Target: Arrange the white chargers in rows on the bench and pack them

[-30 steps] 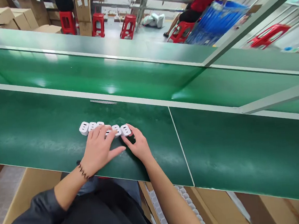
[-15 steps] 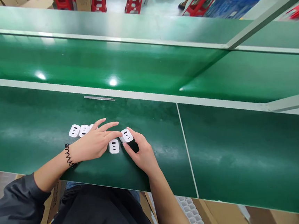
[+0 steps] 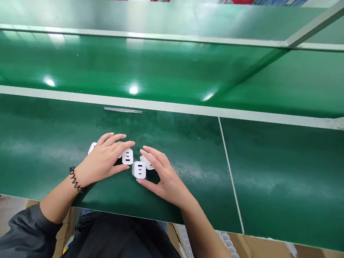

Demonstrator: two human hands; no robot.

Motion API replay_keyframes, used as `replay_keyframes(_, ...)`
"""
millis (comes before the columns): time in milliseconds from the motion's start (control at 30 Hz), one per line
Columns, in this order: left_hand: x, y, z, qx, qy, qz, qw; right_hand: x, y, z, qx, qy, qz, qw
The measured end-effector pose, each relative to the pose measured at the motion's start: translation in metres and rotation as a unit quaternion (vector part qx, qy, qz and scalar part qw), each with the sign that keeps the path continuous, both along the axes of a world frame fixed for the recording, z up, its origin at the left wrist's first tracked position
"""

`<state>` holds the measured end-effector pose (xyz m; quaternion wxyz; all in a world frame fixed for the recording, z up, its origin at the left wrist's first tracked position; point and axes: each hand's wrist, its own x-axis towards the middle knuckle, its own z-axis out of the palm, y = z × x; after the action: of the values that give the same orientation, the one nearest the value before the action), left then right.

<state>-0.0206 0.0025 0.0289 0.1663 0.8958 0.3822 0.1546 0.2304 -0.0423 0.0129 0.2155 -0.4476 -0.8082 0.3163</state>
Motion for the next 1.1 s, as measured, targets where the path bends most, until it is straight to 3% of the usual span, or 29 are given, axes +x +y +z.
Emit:
replay_keyframes(233,-0.005,-0.004,0.002,-0.033,-0.001,-0.054,0.998,0.000,0.008,-0.003,0.005,-0.011,-0.045,0.999)
replay_keyframes(500,0.001,-0.009,0.000,0.033,0.005,-0.012,0.999,0.002,0.013,-0.004,-0.013,0.012,-0.038,0.999)
replay_keyframes(700,0.001,-0.010,0.005,-0.019,-0.011,-0.085,0.996,0.003,0.013,-0.008,-0.033,0.036,-0.057,0.997)
replay_keyframes(833,-0.004,-0.005,0.007,0.035,-0.045,0.002,0.998,0.004,0.012,-0.009,-0.034,0.038,-0.051,0.997)
replay_keyframes(933,-0.012,-0.001,0.008,0.029,-0.073,0.073,0.994,0.005,0.012,-0.009,-0.033,0.030,-0.041,0.998)
replay_keyframes(1100,-0.026,0.002,0.008,-0.014,-0.038,0.092,0.995,0.001,0.014,0.007,0.006,-0.010,-0.024,1.000)
